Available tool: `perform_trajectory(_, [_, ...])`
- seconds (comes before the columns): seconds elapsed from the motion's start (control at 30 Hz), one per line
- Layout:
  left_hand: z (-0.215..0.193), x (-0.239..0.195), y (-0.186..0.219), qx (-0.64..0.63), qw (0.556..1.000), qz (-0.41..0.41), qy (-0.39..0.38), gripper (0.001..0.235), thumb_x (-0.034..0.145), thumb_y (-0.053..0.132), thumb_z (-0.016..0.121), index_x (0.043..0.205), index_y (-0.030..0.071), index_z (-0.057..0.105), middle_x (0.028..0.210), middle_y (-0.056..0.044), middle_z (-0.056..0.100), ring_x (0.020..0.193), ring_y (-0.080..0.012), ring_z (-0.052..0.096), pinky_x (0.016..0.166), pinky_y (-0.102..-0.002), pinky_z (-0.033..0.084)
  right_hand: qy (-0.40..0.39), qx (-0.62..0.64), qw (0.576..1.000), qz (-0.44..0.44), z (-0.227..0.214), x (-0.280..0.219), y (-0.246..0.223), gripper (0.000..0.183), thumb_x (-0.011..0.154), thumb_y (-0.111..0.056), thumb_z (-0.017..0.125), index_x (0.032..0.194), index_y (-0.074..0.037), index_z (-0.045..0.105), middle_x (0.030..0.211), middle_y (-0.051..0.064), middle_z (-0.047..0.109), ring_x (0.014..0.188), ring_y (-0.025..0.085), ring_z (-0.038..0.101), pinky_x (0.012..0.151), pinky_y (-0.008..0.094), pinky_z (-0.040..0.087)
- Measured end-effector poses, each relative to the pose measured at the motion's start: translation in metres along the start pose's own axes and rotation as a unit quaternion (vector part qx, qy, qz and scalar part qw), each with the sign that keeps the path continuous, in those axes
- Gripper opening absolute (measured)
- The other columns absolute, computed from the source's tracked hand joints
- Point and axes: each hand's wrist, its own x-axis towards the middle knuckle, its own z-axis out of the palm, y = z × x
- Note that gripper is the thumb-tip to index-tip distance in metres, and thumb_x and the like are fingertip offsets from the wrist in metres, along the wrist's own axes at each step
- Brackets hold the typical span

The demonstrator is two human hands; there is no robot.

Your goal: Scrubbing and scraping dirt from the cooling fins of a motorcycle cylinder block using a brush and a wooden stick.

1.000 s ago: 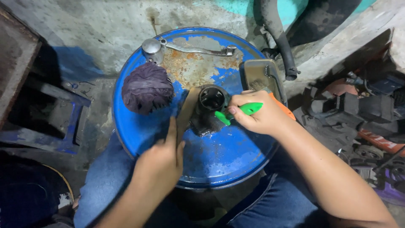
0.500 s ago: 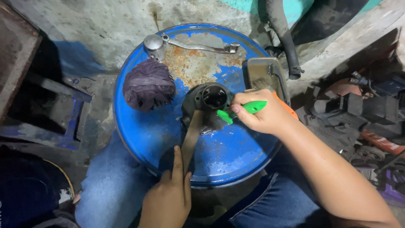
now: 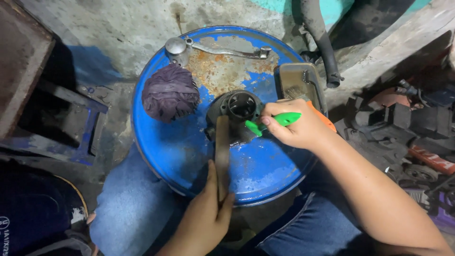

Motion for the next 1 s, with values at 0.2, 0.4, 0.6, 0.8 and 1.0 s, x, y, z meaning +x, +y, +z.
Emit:
perform_trajectory(0.2, [0.008,0.015,0.010,-0.050,0.997,0.059,0.004,0.121,0.116,0.056,0.058,0.197,0.014,-0.021,0.167,-0.020,0.076,0.133,-0.0489,0.084,0.101,-0.058,0.066,-0.001,-0.014,1.000,0.013,0.001,-0.004,0.006,0.036,0.123,-0.036,0.060,0.095,-0.015,0.068,0.078,0.000,0.065,0.067,0.023,0.060,0.068,0.036,0.045])
perform_trajectory(0.4, [0.008,0.012,0.022,-0.076,0.996,0.052,-0.002,0.120,0.118,0.053,0.056,0.198,0.015,-0.025,0.133,-0.023,0.089,0.107,-0.0463,0.088,0.085,-0.054,0.061,0.014,-0.040,0.999,-0.006,0.001,-0.004,0.003,0.041,0.127,-0.035,0.056,0.096,-0.012,0.070,0.082,0.000,0.069,0.069,0.024,0.063,0.070,0.037,0.048])
perform_trajectory(0.6, [0.033,0.020,0.000,-0.069,0.993,0.089,0.030,0.120,0.116,0.056,0.056,0.197,0.010,-0.019,0.156,-0.032,0.077,0.123,-0.0568,0.083,0.096,-0.065,0.064,0.042,-0.043,0.998,-0.011,0.007,-0.004,0.004,0.044,0.128,-0.038,0.056,0.102,-0.010,0.079,0.090,0.003,0.079,0.077,0.026,0.075,0.076,0.037,0.055])
perform_trajectory(0.8, [0.034,0.025,-0.006,-0.098,0.988,0.111,0.052,0.116,0.116,0.054,0.056,0.198,0.012,-0.014,0.155,-0.034,0.078,0.128,-0.0581,0.084,0.101,-0.063,0.064,0.102,-0.048,0.993,-0.027,0.026,-0.003,-0.011,0.037,0.128,-0.024,0.060,0.100,-0.004,0.074,0.087,0.006,0.073,0.078,0.027,0.072,0.078,0.039,0.058])
perform_trajectory(1.0, [0.025,0.038,-0.002,-0.104,0.983,0.129,0.082,0.111,0.118,0.044,0.059,0.198,0.006,-0.009,0.170,-0.039,0.066,0.147,-0.0565,0.074,0.116,-0.057,0.058,0.165,-0.044,0.985,-0.009,0.045,-0.005,-0.009,0.041,0.129,-0.025,0.060,0.098,-0.004,0.076,0.091,0.006,0.078,0.080,0.026,0.074,0.079,0.039,0.057])
